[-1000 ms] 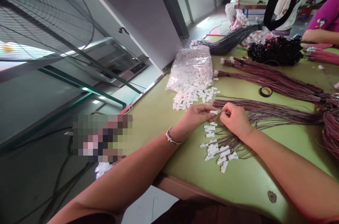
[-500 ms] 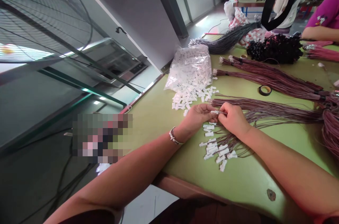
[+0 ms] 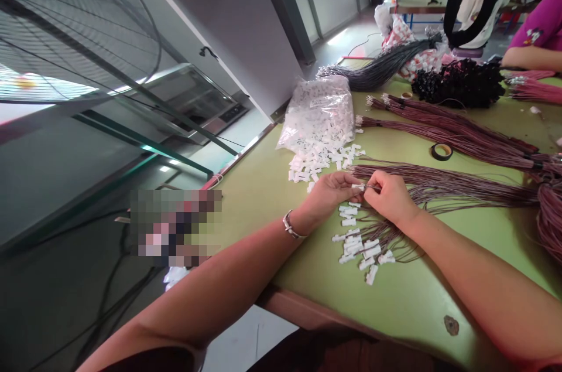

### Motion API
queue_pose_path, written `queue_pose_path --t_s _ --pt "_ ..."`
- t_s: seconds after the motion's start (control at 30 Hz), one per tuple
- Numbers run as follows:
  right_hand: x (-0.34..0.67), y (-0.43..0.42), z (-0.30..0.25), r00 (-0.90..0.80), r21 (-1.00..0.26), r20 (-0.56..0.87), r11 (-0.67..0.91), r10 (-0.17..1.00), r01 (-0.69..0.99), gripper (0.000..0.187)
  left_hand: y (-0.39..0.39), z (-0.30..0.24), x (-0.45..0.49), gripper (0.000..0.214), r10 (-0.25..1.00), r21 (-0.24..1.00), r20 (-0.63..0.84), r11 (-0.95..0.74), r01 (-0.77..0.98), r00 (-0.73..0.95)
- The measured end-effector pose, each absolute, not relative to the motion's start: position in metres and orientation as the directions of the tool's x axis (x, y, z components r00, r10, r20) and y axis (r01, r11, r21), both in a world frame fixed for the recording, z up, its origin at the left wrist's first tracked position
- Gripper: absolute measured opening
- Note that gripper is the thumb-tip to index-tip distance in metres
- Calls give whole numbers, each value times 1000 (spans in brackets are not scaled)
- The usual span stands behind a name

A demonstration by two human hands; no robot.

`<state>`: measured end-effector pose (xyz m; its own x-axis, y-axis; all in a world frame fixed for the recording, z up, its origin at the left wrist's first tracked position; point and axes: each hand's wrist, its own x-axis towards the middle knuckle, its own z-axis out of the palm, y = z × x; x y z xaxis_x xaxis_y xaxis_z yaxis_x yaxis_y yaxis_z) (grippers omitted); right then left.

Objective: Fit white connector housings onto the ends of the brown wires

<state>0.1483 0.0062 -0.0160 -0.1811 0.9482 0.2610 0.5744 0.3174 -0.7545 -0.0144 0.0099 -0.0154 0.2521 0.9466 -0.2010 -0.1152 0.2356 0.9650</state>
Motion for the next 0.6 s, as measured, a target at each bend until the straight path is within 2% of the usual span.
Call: queue_pose_path --t_s 0.37,0.53,0.6 --pt "146 8 -20 -157 -731 236 282 959 622 7 9 -15 -10 16 951 979 -175 196 -60 257" --pt "151 8 -14 -200 -842 156 236 967 486 10 8 -21 -17 17 954 986 -148 163 -36 261" --pt "155 9 -11 -199 -892 127 200 972 406 13 6 -21 -22 15 954 994 -111 105 38 277"
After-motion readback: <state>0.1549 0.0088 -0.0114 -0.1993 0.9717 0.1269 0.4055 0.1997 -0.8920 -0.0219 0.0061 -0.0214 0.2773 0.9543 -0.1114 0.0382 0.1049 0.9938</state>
